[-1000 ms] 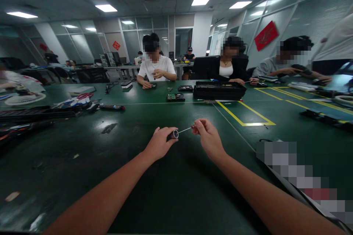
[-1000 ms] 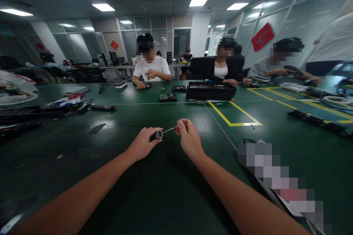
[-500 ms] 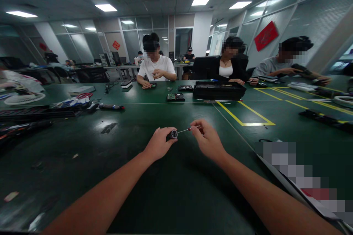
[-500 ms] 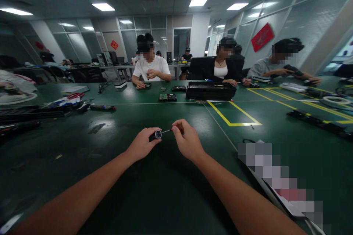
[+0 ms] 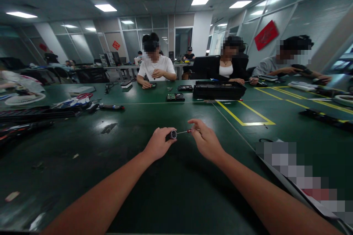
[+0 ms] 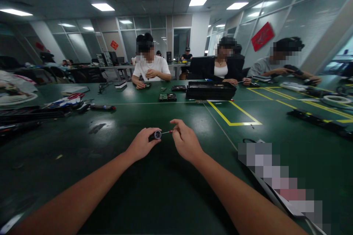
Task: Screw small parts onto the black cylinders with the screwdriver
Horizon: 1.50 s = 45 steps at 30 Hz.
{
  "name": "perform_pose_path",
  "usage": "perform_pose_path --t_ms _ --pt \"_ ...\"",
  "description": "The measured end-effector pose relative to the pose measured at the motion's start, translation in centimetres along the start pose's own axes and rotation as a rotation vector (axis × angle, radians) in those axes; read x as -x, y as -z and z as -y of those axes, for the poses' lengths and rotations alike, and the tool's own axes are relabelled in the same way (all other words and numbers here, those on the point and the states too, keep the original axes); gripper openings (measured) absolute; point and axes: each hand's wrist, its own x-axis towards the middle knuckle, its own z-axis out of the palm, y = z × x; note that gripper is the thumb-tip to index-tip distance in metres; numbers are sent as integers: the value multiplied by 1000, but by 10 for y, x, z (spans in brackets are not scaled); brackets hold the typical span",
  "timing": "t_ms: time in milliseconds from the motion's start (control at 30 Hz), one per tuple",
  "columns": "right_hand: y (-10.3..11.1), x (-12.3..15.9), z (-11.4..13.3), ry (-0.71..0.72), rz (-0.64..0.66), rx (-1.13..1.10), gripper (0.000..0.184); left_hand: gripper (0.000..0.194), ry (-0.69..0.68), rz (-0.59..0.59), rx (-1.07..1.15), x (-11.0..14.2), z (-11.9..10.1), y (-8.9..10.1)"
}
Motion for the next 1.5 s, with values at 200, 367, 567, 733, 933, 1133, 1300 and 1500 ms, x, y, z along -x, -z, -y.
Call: perform_pose_path --t_ms 200,367,567,733,933,1133,1300,1500 --pt "0 -3 -2 -51 3 148 37 33 -4 6 4 -1 1 -1" --pt "-2 1 1 -5 23 64 30 34 -12 12 -5 -1 2 -1" --pt "1 1 3 -40 32 23 27 35 7 11 -20 -1 1 0" --pt "0 2 4 -39 0 -5 25 34 -7 24 -29 0 3 -1" --pt "-5 -3 3 -184 -74 -380 23 35 -22 -14 20 0 0 2" --pt "-13 -12 -23 -499 -260 -749 26 35 4 3 -15 -2 -5 5" --pt "-17 -11 -31 -435 -297 -618 30 35 51 72 -38 -3 3 0" --pt "-10 -9 -23 -349 -304 -474 28 25 87 0 48 -3 2 1"
